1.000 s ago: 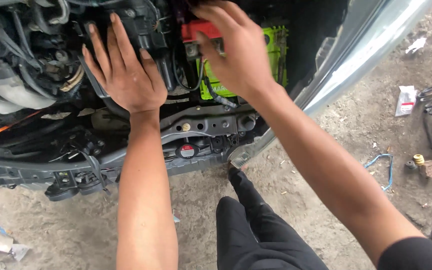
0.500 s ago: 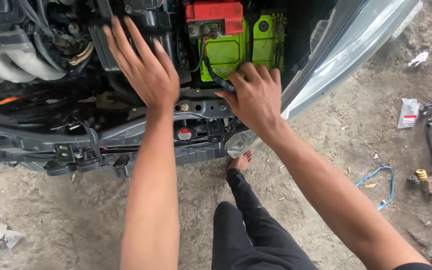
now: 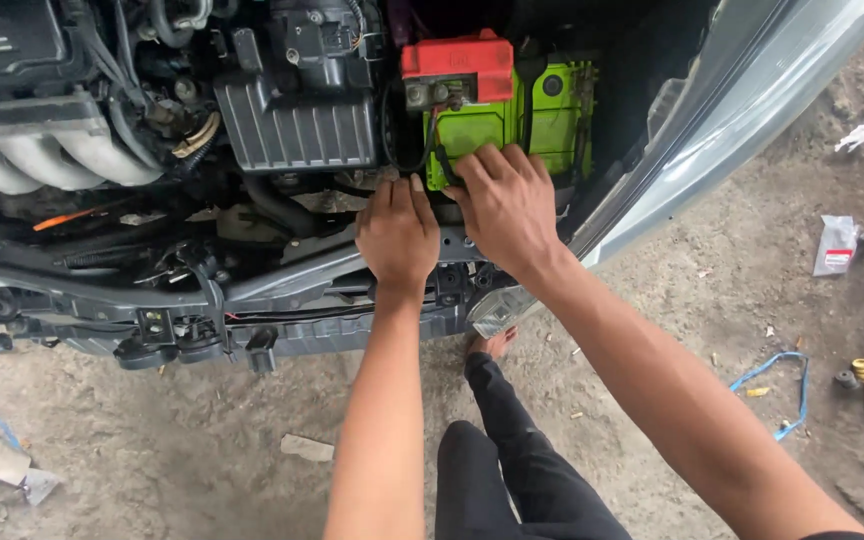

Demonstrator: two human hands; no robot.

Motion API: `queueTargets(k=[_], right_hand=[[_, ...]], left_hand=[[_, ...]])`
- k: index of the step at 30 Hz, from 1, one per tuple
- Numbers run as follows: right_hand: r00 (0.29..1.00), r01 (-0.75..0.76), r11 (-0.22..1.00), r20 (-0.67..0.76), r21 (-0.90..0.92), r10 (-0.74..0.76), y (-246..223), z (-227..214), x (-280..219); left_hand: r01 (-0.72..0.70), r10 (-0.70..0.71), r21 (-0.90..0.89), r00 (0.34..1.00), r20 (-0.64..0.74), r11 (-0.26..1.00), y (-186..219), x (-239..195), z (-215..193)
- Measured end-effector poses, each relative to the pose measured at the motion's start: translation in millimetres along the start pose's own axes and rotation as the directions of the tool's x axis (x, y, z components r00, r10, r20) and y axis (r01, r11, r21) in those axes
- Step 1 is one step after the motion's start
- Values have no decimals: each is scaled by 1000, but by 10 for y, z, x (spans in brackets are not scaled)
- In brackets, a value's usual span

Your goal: The person uses a screwdriver to loosen and remove bolts from the front bumper and headlight area of a car. They then disconnect a wiring harness and remove a plastic cover from the engine bay.

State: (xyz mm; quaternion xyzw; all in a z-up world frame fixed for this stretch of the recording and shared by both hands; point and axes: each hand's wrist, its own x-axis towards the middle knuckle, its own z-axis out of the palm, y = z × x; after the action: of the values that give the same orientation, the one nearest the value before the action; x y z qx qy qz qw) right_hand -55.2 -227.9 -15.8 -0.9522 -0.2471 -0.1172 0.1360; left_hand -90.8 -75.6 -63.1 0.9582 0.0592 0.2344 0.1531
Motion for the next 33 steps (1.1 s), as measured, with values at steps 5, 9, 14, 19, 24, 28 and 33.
queueTargets(k=[5,9,14,19,24,28,33], right_hand=[[989,-97,995,111,-1,96,-92,-106,108],[946,-237,971,233,27,224,-251,-266,337],[957,-268,961,98,-63,273,-316,152,319],[959,-285,956,-18,-65,284,-421,-92,63],[972,-163,986,-180,-40,153,-302,53,-187],[960,-190,959,-167,210,227,-120,-92,-148],[778,-628,778,37,-1,627,278,-643,147]], left_hand=[[-25,25,12,1000,1,1000,-34,-4,31],[8,-9,89,1000,19,996,-74,-126,110],[-16,21,118,999,-34,993,-69,-79,88],[-34,38,104,999,-35,994,-40,-9,27],[-129,133,101,990,-39,987,26,46,-104],[-181,186,214,982,-6,960,20,31,-2],[-148,145,98,988,45,984,47,93,-67]])
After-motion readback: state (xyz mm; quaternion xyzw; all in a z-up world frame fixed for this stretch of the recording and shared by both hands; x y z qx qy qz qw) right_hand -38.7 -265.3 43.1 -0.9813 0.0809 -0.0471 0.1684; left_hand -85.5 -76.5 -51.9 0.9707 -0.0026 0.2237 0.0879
